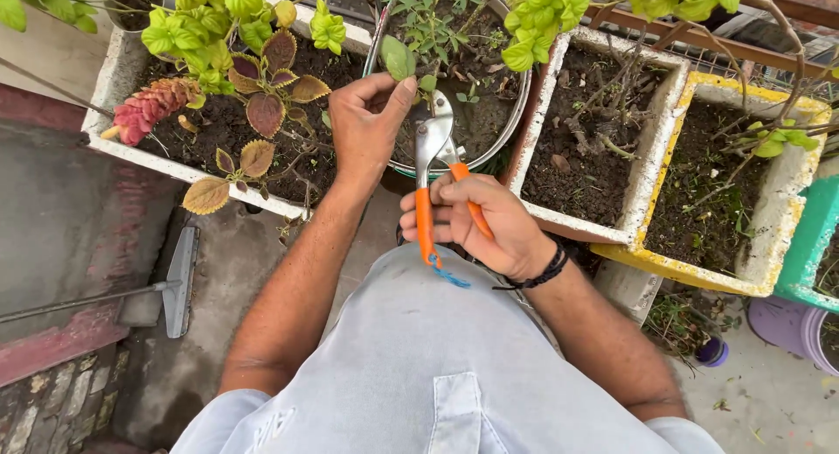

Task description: Pruning various potted plants on a balcony using hand shears.

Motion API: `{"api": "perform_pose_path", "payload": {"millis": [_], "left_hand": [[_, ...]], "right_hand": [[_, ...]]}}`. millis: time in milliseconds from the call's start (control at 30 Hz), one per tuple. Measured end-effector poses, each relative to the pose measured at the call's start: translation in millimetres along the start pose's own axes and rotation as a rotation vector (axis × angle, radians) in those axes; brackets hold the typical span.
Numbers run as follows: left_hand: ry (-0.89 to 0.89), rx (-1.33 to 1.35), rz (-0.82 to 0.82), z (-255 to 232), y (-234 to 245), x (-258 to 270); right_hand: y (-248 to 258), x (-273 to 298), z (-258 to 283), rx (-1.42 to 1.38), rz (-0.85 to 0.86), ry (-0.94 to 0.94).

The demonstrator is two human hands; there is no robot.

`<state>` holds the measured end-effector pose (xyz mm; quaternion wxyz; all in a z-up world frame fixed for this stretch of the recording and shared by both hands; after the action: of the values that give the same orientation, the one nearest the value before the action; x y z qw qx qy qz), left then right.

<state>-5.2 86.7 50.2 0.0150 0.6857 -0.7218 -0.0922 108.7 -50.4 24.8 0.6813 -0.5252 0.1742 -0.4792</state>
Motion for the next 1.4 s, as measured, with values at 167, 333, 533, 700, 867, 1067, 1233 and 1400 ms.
{"api": "perform_pose_path", "payload": {"millis": [167, 333, 533, 700, 867, 1067, 1233, 1400], "left_hand": [[0.017, 0.109, 0.012, 6, 1, -1], [0.151, 0.062, 0.006, 32, 4, -1], [0.133, 0.204, 0.026, 40, 5, -5], [0.084, 0.225, 0.101, 25, -7, -2], [0.123, 0.202, 0.112, 24, -15, 7], [0.17, 0.236, 0.134, 28, -20, 12], [0.2, 0.289, 0.129, 33, -21, 12], [0.193, 0.352, 0.136, 43, -25, 14]], "right_hand": [[7, -2, -4, 0.045, -0.082, 0.037], [13, -1, -8, 0.11, -0.111, 0.037], [51, 3, 4, 0.149, -0.099, 0.021], [104, -1, 30, 0.454, -0.259, 0.052], [114, -17, 35, 0.671, -0.111, 0.123], [108, -35, 38, 0.704, -0.118, 0.055], [112, -41, 38, 0.674, -0.143, 0.024], [112, -43, 39, 0.68, -0.194, 0.026]]}}
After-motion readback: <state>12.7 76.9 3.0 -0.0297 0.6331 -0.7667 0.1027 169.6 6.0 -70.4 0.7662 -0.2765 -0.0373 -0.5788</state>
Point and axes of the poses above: each hand's wrist, its own x-axis away from the middle knuckle, its own y-axis out of the back of the hand, z = x × y, the point moved 10 cm from there along -x, towards the middle knuckle, and after that the axes turned 4 degrees about y, right-handed, at the moved point
